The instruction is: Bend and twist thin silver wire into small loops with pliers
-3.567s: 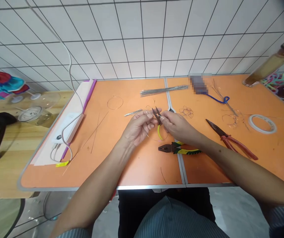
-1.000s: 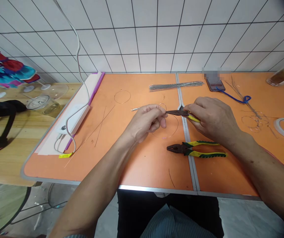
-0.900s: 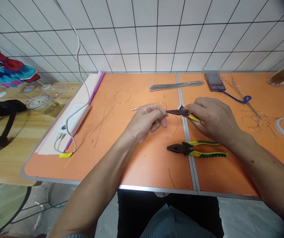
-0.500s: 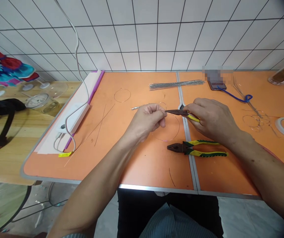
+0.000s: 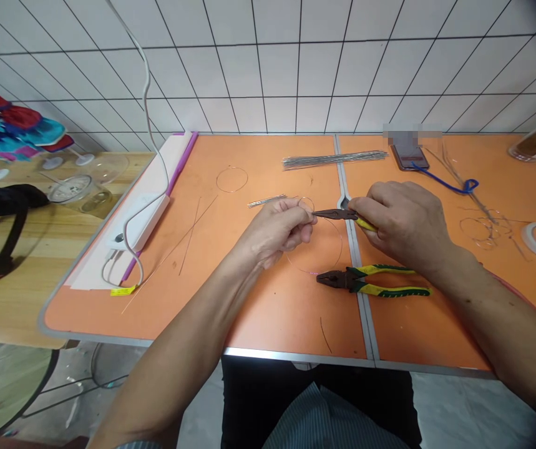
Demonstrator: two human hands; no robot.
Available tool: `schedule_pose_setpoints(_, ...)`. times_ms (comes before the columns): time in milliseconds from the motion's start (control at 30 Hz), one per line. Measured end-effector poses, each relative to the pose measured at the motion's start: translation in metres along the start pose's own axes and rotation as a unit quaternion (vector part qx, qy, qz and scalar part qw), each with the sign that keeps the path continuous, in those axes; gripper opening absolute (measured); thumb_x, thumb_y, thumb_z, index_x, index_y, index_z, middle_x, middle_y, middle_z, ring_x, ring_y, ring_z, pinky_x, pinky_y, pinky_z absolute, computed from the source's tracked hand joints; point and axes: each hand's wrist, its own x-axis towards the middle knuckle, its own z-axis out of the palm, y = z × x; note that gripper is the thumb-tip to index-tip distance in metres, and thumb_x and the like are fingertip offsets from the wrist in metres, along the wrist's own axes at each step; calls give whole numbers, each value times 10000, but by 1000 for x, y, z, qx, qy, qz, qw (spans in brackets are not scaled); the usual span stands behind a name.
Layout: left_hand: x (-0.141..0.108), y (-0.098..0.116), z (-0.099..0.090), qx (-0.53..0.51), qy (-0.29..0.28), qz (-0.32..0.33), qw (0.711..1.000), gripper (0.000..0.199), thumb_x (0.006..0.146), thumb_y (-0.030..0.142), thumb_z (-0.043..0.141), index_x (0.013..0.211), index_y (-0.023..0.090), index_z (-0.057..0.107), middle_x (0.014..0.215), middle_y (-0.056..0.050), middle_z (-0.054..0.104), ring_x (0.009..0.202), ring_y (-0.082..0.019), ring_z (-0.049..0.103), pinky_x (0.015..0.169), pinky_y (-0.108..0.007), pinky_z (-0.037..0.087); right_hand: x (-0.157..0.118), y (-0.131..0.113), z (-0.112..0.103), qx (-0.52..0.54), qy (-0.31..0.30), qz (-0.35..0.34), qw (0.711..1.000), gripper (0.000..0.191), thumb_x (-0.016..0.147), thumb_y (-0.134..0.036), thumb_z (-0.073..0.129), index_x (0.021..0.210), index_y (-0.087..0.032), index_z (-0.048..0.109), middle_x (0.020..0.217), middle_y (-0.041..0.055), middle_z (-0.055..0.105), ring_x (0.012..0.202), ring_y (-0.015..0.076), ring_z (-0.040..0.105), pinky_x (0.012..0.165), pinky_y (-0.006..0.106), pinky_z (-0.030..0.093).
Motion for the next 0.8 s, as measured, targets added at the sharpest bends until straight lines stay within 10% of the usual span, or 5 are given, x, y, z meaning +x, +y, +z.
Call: schedule_pose_setpoints(800, 4, -2, -3, 18, 35, -38, 999, 352, 1010, 265, 747, 686, 142, 684, 519, -32, 623, 354, -21, 311, 389, -194, 137, 1, -2, 8, -43, 30, -20, 998, 251, 932, -94, 590, 864, -258, 768, 753, 47, 576, 711, 221, 368, 704, 400, 227)
